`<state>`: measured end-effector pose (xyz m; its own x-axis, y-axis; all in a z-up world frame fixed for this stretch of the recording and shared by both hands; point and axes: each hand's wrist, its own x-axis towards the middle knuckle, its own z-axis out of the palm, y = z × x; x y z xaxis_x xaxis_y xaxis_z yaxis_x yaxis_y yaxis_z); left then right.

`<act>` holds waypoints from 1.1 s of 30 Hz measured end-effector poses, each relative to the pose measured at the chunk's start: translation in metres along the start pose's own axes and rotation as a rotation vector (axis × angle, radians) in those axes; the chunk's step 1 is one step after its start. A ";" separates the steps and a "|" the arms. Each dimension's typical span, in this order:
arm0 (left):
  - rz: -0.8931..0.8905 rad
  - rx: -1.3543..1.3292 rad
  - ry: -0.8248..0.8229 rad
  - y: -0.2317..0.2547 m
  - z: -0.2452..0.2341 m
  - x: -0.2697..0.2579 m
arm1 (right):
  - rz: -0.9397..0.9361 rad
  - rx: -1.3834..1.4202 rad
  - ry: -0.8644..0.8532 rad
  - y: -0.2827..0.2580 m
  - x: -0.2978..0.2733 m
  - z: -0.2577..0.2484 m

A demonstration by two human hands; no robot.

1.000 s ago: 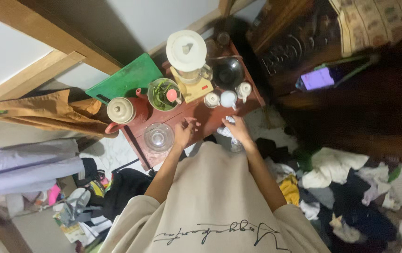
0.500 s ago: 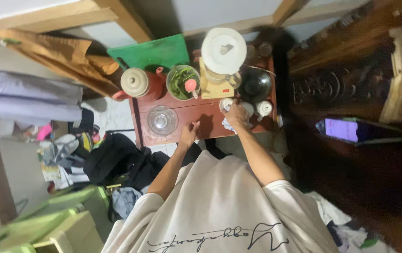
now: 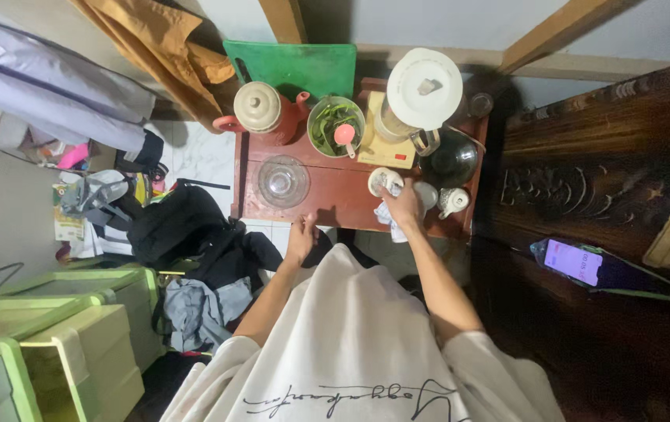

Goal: The person dries a ceramic mug and a glass bowl with a checkered cloth on a small wooden table. They wipe the exterior and interior of each item, then place them back on the table.

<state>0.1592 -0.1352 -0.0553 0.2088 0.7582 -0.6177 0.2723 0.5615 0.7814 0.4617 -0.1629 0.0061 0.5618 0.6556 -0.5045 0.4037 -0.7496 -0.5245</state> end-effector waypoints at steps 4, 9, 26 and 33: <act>0.083 -0.103 -0.010 0.013 -0.003 -0.002 | -0.139 0.702 -0.088 0.025 -0.017 -0.005; 0.266 -0.130 -0.107 0.083 0.006 -0.026 | -0.022 1.240 -0.313 0.041 -0.045 -0.022; 0.578 0.212 -0.330 0.244 0.075 -0.116 | -0.030 1.086 -0.485 0.040 -0.098 -0.067; 0.565 0.381 -0.143 0.256 0.075 -0.117 | -0.361 0.460 -0.089 -0.009 -0.129 -0.114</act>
<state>0.2752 -0.1047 0.2100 0.5298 0.8344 -0.1520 0.3910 -0.0813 0.9168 0.4681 -0.2511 0.1534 0.3768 0.8817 -0.2839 0.1920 -0.3742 -0.9073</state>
